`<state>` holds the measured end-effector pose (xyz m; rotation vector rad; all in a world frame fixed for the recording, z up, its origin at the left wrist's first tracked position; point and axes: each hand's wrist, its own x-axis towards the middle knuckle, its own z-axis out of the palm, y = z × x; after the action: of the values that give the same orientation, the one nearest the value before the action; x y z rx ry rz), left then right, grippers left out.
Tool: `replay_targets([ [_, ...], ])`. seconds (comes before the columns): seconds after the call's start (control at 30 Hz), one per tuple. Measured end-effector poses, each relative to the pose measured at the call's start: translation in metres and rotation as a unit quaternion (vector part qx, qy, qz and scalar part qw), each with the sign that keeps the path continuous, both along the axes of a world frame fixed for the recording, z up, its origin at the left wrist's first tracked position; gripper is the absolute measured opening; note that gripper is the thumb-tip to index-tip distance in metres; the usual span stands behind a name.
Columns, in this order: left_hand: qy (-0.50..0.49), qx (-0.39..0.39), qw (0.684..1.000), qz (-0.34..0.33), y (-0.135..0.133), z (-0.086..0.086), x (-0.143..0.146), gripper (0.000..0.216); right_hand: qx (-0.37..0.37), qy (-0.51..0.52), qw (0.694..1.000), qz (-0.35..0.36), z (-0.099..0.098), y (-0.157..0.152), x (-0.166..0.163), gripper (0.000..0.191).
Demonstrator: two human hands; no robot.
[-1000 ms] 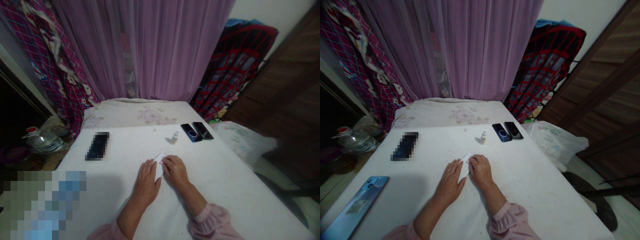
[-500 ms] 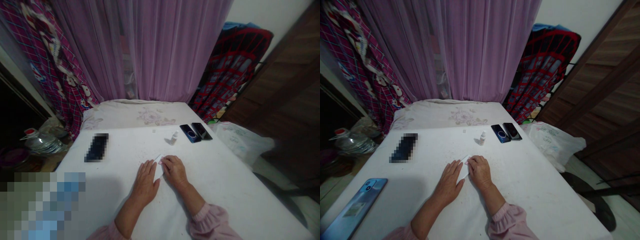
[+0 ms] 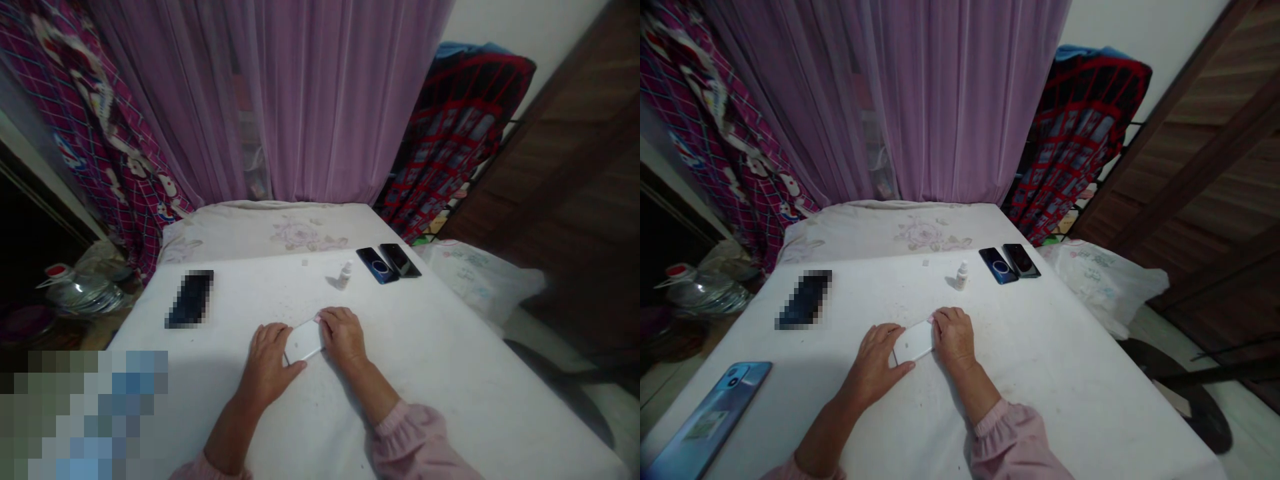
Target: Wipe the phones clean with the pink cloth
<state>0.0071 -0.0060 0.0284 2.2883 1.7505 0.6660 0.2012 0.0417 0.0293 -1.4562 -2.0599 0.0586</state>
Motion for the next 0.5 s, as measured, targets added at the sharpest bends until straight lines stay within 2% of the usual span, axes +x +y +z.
replay_targets([
  [0.2, -0.005, 0.054, 0.999, -0.004, 0.001, -0.014, -0.003, 0.051, -0.03, -0.006, 0.999, 0.042, 0.009, -0.007, -0.02, 0.016],
  [0.4, 0.006, 0.055, 0.998, -0.004, 0.001, -0.017, -0.003, 0.051, -0.017, 0.005, 1.0, -0.011, 0.007, -0.002, 0.005, 0.019],
  [0.5, 0.007, 0.051, 0.999, 0.0, 0.002, -0.018, -0.002, 0.051, -0.014, 0.005, 1.0, -0.024, 0.006, 0.0, 0.007, 0.018],
])
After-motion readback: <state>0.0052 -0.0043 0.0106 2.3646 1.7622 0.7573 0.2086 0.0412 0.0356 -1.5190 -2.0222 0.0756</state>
